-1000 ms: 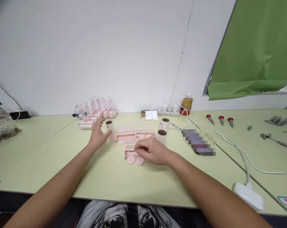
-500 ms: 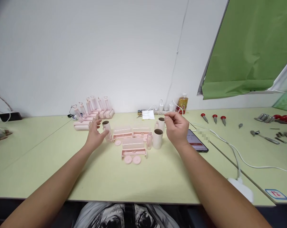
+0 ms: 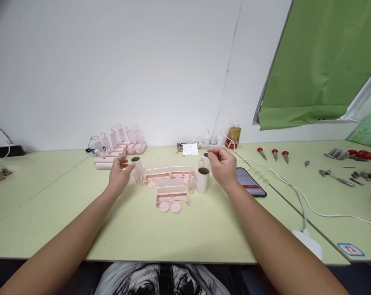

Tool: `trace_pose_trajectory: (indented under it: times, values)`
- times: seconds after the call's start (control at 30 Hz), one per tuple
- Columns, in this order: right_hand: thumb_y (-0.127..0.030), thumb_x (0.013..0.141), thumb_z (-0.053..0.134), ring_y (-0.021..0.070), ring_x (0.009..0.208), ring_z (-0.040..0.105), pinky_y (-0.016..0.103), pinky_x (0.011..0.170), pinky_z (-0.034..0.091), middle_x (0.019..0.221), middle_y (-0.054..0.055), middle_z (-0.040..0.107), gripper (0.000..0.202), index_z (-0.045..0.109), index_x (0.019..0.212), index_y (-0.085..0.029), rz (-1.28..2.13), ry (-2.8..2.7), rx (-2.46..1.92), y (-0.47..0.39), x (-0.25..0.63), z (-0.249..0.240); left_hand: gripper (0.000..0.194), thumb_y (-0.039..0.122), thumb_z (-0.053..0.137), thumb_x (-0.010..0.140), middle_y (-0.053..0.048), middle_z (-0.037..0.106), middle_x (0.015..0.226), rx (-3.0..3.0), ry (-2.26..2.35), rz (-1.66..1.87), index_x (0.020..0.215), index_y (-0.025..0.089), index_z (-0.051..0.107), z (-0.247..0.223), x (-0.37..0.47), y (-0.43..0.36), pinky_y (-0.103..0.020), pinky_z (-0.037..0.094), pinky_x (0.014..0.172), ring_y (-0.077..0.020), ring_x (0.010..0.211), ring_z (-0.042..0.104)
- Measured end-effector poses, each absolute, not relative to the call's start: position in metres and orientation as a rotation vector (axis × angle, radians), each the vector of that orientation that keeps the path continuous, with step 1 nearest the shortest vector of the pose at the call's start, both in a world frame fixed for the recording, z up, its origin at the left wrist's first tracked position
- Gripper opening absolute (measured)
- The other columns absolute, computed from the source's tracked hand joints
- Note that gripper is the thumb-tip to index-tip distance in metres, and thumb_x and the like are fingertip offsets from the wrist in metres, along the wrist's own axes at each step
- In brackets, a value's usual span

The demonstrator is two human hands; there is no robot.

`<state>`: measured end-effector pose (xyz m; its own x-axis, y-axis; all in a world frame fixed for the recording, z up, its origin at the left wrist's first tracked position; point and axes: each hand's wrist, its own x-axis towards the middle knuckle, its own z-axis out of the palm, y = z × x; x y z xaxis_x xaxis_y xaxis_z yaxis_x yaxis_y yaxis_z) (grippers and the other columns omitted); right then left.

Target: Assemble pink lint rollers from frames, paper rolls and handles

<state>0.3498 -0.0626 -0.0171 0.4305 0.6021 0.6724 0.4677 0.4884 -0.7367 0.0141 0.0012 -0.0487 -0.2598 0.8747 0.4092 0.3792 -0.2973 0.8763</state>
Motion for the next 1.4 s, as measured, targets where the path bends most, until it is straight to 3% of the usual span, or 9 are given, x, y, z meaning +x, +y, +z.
trace_pose_trajectory:
  times: [0.43,0.97,1.17,1.4]
  values:
    - [-0.027,0.078,0.059,0.0188,0.076,0.062,0.035,0.073,0.051,0.080,0.003,0.067,0.017,0.068,0.090,-0.019,0.148,-1.573,-1.122,-0.067,0.342,-0.025,0.043,0.034,0.068,0.071,-0.004,0.057,0.104,1.487,1.444,1.703,0.110,0.022,0.053,-0.053,0.014,0.006,-0.036,0.048,0.085,-0.0176,0.092,0.057]
    - [-0.022,0.079,0.054,0.0209,0.082,0.062,0.030,0.062,0.048,0.084,0.006,0.067,0.018,0.068,0.090,-0.020,0.149,-1.775,-1.181,-0.076,0.338,-0.018,0.042,0.031,0.069,0.068,-0.003,0.056,0.099,1.392,1.385,1.721,0.106,0.020,0.055,-0.054,0.015,0.007,-0.032,0.047,0.081,-0.0143,0.084,0.056]
    - [-0.015,0.076,0.052,0.0212,0.083,0.063,0.033,0.072,0.048,0.085,0.005,0.070,0.021,0.068,0.088,-0.020,0.061,-1.922,-1.161,-0.075,0.340,-0.017,0.038,0.032,0.069,0.067,-0.003,0.059,0.100,1.381,1.416,1.704,0.102,0.020,0.058,-0.053,0.015,0.006,-0.032,0.047,0.079,-0.0157,0.084,0.057]
    - [-0.017,0.075,0.053,0.0198,0.077,0.065,0.031,0.068,0.050,0.081,0.003,0.070,0.019,0.069,0.084,-0.020,0.079,-1.733,-1.152,-0.071,0.343,-0.021,0.036,0.030,0.068,0.067,-0.003,0.059,0.096,1.354,1.420,1.709,0.099,0.019,0.059,-0.050,0.016,0.002,-0.032,0.046,0.078,-0.0157,0.082,0.057]
